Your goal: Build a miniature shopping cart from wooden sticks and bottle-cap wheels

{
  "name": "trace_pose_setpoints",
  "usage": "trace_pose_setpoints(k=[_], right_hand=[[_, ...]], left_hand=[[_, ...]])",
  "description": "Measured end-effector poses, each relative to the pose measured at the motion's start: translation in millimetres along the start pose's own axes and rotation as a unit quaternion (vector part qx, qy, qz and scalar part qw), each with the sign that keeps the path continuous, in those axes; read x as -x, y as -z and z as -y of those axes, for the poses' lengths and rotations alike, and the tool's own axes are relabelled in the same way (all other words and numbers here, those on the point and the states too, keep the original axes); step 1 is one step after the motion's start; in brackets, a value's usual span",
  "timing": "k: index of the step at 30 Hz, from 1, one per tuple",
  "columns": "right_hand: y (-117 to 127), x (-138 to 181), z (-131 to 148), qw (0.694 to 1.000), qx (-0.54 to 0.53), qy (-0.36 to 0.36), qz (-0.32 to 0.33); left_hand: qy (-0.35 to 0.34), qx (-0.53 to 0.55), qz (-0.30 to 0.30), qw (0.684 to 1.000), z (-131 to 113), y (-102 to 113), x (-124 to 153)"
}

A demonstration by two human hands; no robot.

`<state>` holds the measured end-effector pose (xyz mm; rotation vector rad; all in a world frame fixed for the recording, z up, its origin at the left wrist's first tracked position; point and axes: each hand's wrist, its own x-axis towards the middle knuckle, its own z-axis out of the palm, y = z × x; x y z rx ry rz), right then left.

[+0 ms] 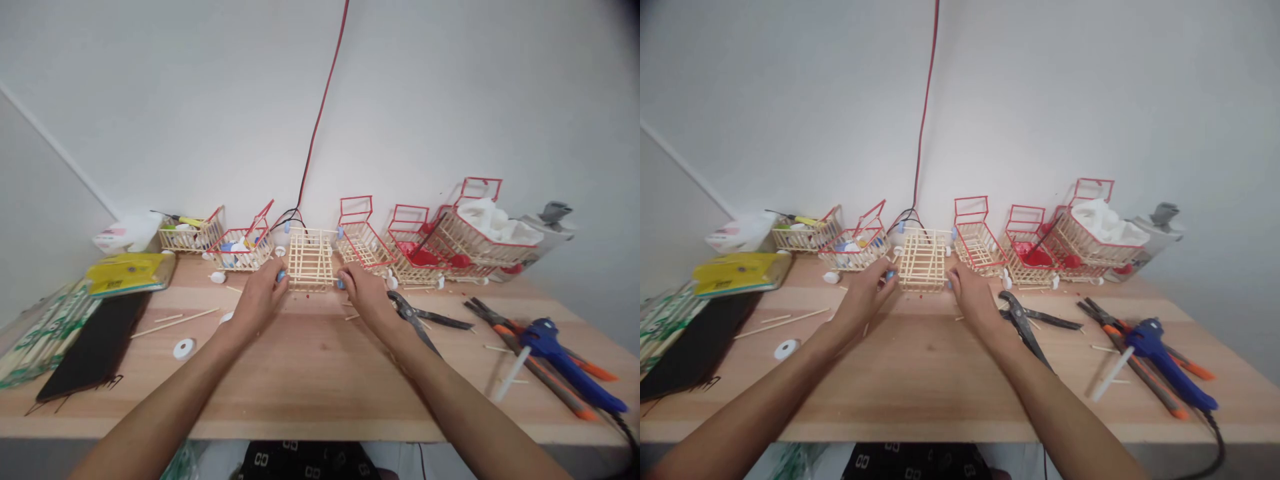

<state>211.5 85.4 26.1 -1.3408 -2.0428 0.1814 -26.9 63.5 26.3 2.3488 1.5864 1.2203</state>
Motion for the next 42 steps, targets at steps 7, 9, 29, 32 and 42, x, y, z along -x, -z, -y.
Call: trace_pose_setpoints(k=[7, 9, 29, 32, 42], right_hand=[[-1.4, -1.2, -1.9, 1.000, 0.008, -0.022, 0.003], [-2.4, -2.0, -2.5, 0.999, 0.017, -0.027, 0.006], [-1.9, 1.5, 3.8, 0.999, -0.028, -0.029, -0.006], [-2.1, 1.3, 4.6, 0.999, -0.035, -0.031, -0.006], [-2.0, 3.0, 4.5, 0.995, -0.090, -0.049, 0.009]], left_hand=[[0.030, 0.036, -0.009, 0.999, 2.1, -4.4, 3.1], [0.042, 0.050, -0.010, 0.998, 1.0, -4.1, 3.3], [0.180, 0.353, -0.004, 0.918, 7.7, -9.1, 4.6], [0.210, 0.405, -0.006, 0.890, 6.5, -8.6, 3.6], [0.243, 0.447, -0.020, 0.861, 4.8, -6.9, 1.3]])
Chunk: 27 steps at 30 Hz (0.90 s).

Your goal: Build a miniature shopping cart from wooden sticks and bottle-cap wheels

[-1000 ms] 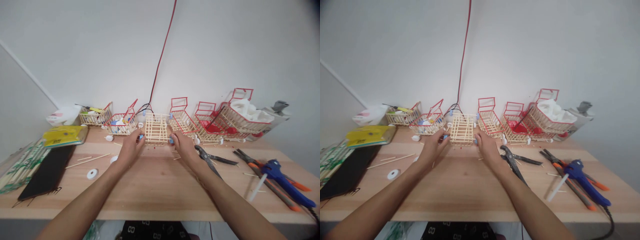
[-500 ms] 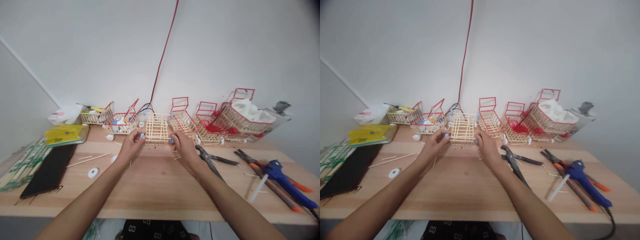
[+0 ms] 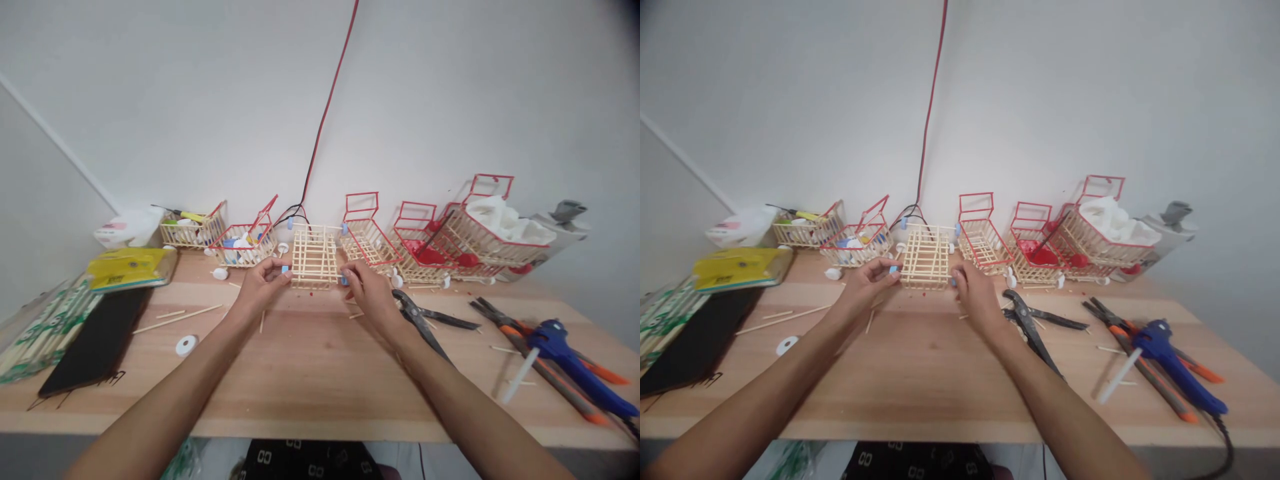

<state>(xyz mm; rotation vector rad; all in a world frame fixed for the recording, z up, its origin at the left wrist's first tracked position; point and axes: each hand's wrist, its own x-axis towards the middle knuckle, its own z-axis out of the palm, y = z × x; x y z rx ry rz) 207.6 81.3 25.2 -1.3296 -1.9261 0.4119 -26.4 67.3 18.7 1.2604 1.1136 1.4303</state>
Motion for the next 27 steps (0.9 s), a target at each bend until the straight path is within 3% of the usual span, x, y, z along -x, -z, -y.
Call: trace_pose_setpoints(k=[9, 27], right_hand=[[1.9, -0.6, 3.2, 0.997, -0.068, -0.027, 0.012], [-4.0, -0.5, -13.3, 0.996, -0.093, 0.016, 0.001]], left_hand=[[-0.006, -0.005, 0.002, 1.000, 0.1, 1.5, 2.6], [0.031, 0.001, -0.008, 0.999, -7.8, 1.3, 5.6]])
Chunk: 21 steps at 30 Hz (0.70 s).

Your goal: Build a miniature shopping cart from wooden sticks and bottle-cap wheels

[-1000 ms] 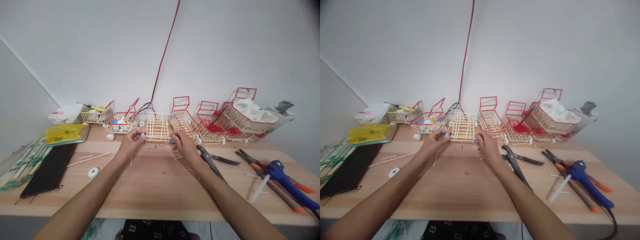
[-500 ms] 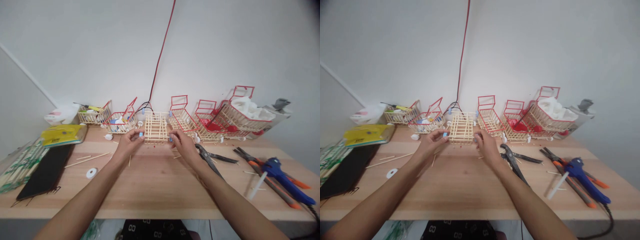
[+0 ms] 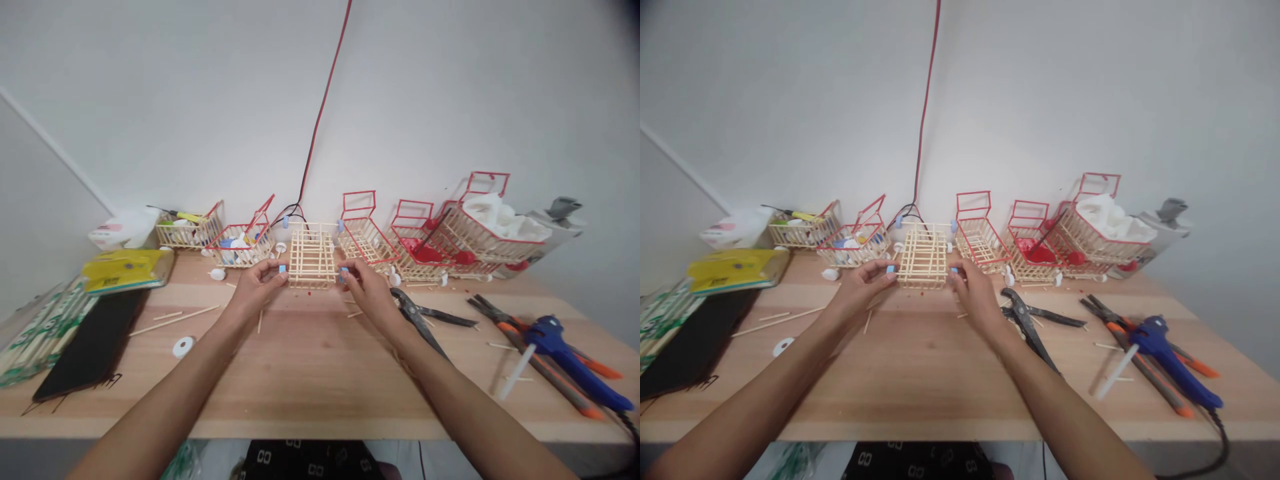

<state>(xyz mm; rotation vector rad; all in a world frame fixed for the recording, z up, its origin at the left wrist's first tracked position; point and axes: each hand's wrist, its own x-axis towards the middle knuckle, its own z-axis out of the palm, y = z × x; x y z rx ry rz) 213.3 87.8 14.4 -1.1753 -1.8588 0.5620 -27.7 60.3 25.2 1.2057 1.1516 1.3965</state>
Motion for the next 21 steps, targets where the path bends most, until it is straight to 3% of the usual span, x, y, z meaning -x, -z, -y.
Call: trace_pose_setpoints(k=[5, 21], right_hand=[[1.9, 0.7, 2.6, 1.000, -0.015, -0.011, 0.009], [-2.3, 3.2, -3.0, 0.991, -0.101, -0.079, 0.036]], left_hand=[[-0.006, 0.006, 0.009, 1.000, 1.2, -0.8, 0.3], [-0.032, -0.049, -0.046, 0.997, -5.9, 1.6, 2.8]])
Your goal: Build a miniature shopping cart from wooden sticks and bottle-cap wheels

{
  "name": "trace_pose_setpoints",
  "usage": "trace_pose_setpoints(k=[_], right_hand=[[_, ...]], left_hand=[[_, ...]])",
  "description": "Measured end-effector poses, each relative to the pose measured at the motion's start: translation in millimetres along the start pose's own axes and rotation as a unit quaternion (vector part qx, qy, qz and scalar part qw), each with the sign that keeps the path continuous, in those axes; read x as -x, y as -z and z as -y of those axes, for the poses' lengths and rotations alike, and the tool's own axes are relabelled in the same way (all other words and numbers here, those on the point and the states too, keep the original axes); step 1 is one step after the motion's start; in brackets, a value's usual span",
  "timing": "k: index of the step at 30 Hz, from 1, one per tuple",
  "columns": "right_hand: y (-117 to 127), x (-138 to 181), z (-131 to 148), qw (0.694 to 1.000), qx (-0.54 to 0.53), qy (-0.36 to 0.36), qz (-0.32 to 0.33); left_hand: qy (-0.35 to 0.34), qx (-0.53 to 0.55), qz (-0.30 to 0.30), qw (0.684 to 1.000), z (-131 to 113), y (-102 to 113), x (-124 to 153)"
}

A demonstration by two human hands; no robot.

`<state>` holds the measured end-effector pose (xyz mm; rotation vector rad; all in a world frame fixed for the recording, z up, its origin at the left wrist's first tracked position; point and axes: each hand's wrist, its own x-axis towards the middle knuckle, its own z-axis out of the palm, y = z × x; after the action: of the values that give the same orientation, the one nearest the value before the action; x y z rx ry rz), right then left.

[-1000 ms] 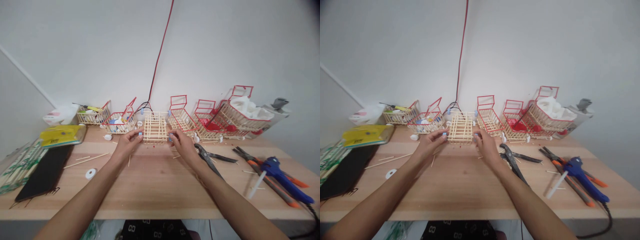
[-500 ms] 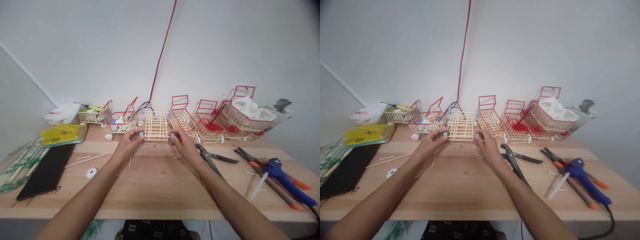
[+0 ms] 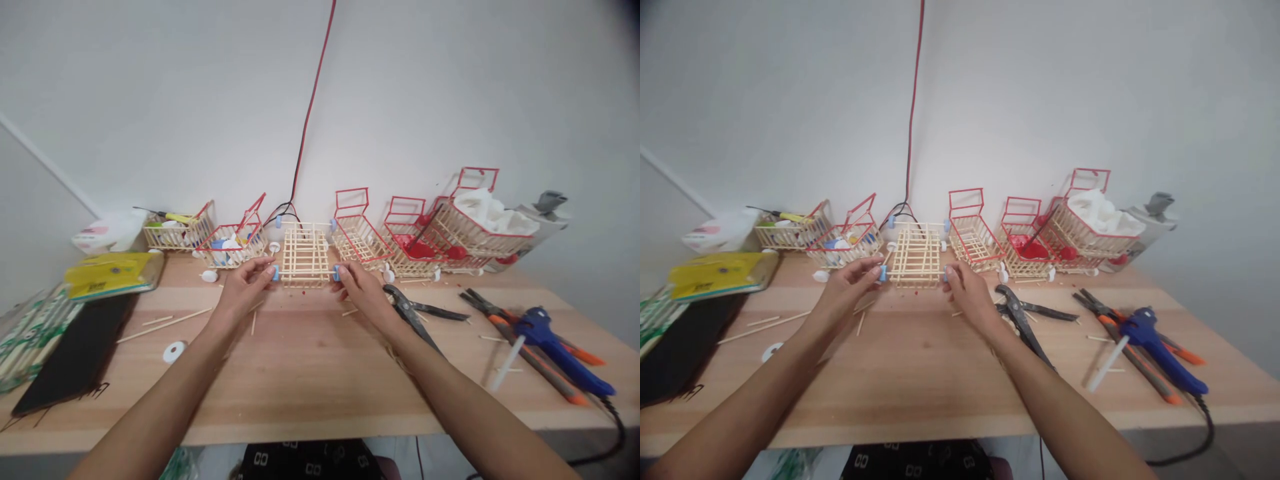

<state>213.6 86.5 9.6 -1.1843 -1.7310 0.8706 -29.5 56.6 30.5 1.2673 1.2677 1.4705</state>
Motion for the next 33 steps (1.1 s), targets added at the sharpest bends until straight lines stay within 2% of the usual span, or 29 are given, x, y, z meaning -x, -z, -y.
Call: trace_pose_setpoints(k=[24, 33], right_hand=[[-2.7, -0.4, 0.0, 0.998, -0.057, -0.009, -0.007], [4.0, -0.4, 5.3, 0.997, -0.077, -0.016, -0.002]], left_hand=[[0.013, 0.008, 0.000, 1.000, 1.6, -0.9, -1.0], [0.021, 0.025, -0.003, 0.999, -0.5, -2.8, 0.3]])
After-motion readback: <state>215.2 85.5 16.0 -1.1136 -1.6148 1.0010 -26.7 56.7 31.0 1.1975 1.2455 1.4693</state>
